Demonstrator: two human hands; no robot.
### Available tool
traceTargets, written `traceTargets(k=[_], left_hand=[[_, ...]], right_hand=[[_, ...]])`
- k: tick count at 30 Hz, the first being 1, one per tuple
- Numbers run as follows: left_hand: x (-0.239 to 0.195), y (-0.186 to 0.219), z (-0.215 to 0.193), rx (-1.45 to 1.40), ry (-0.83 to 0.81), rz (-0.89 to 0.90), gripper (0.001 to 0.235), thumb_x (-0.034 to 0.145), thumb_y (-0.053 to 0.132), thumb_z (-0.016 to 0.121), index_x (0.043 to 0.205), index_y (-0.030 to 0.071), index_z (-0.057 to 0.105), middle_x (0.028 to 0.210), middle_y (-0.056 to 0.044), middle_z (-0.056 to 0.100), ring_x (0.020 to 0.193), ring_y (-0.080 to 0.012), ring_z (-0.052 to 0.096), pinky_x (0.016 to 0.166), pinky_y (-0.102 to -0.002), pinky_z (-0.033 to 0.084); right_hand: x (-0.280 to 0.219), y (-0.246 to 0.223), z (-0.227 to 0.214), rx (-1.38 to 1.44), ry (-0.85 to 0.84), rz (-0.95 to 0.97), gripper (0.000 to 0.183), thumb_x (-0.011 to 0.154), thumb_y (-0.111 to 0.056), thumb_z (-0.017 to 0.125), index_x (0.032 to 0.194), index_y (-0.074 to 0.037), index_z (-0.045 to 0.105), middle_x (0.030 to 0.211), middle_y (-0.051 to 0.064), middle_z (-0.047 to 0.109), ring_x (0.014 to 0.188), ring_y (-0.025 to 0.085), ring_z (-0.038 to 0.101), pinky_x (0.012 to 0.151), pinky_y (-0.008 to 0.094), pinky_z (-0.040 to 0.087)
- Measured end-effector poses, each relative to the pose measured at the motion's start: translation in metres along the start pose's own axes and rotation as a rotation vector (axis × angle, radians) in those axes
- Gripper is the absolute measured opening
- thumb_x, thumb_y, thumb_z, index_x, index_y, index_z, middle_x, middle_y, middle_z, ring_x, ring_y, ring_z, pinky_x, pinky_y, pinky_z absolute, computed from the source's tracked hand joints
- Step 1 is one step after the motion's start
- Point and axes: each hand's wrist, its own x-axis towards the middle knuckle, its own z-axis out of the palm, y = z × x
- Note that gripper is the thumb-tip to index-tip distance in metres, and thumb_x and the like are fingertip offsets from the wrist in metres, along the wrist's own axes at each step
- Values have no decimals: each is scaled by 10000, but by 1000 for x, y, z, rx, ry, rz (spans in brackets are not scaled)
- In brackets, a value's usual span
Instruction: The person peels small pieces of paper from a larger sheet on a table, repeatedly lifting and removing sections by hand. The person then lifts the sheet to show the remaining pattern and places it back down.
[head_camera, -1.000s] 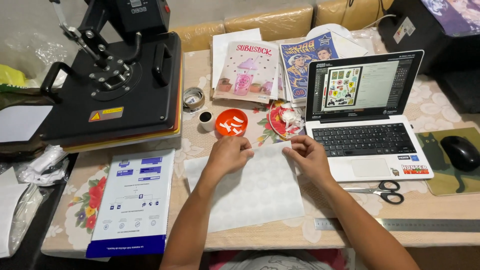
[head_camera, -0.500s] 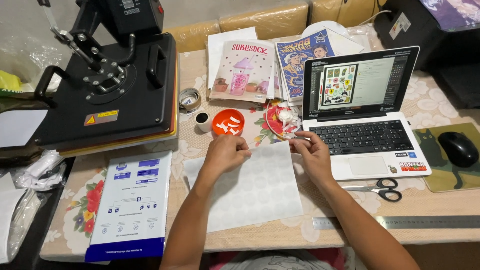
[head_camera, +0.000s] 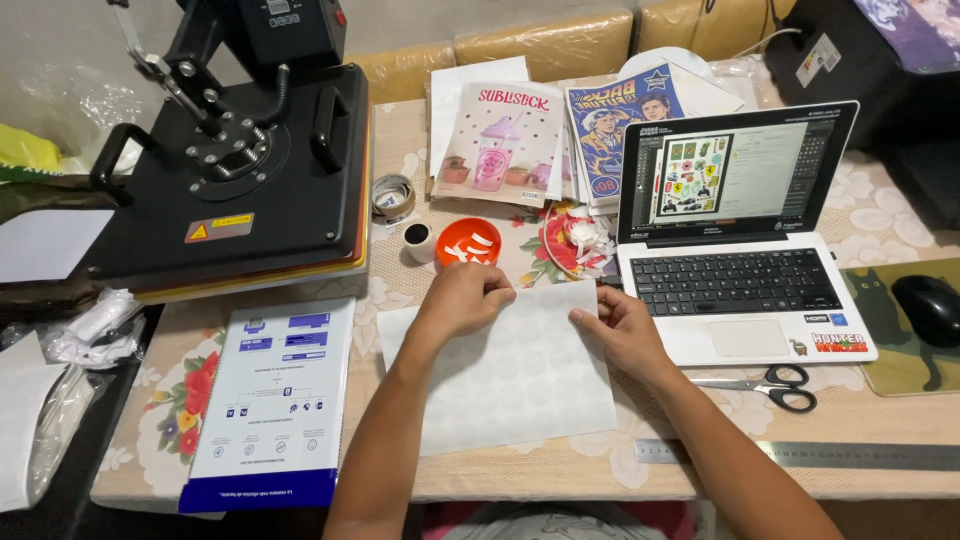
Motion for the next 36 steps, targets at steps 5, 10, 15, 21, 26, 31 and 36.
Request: traceTargets(k=[5, 10, 15, 21, 26, 31, 36], left_hand=[[-10, -28, -1, -115, 220, 74, 160, 916, 242, 906, 1048, 154, 886, 938, -125, 870, 1013, -367, 837, 919, -482, 650], [-59, -57, -32, -210, 575, 100, 250, 914, 334, 990, 1085, 207, 861, 1027, -29, 864, 1099, -259, 832, 1000, -382, 658], [-102, -106, -20, -706, 699, -111, 754, 968, 224, 926, 1547, -75, 545, 1326, -263, 776, 1296, -338, 725, 1089, -427, 620], [-109, -141, 27, -1028, 385, -212, 434, 992, 88, 859, 1401, -22, 763, 1123, -169, 870, 948, -240, 835, 862, -375, 707], [-87, -145, 39, -1049, 525, -314, 347, 1030, 51, 803, 1368, -16, 768, 1108, -168, 865, 902, -247, 837, 804, -385, 716], [-60, -173, 42, -1052, 629, -293, 361, 1047, 40, 788, 1402, -10, 748, 1151, -169, 844, 925, -272, 835, 830, -403, 720], [-43, -181, 38, -1094, 709, -251, 355, 1056, 23, 767, 1409, 15, 736, 1135, -146, 828, 943, -259, 834, 840, -391, 724]], right_hand=[[4, 4, -4, -2, 29, -22, 246, 998, -69, 853, 1213, 31, 788, 927, 210, 885, 798, 216, 830, 736, 390, 710], [4, 8, -6, 40, 73, -26, 256, 984, -39, 860, 1214, 44, 784, 928, 197, 876, 813, 230, 823, 766, 406, 710], [4, -1, -5, 146, 126, -45, 230, 1007, -23, 836, 1211, 46, 755, 921, 188, 860, 809, 228, 829, 765, 416, 719], [16, 22, -25, 73, 136, 15, 301, 1010, -47, 842, 1277, 38, 731, 1011, 217, 851, 855, 273, 830, 804, 428, 705], [-2, -56, 0, -207, 61, 78, 589, 979, -74, 867, 1496, 65, 620, 1177, 273, 814, 1006, 334, 808, 908, 508, 677], [-18, -107, 18, -403, -94, 247, 1085, 894, 30, 860, 1795, -43, 260, 1333, 355, 765, 955, 424, 828, 713, 577, 743], [-5, -58, 1, -100, -13, 119, 1041, 886, 103, 855, 1766, 32, 303, 1118, 227, 791, 829, 220, 789, 636, 382, 730]])
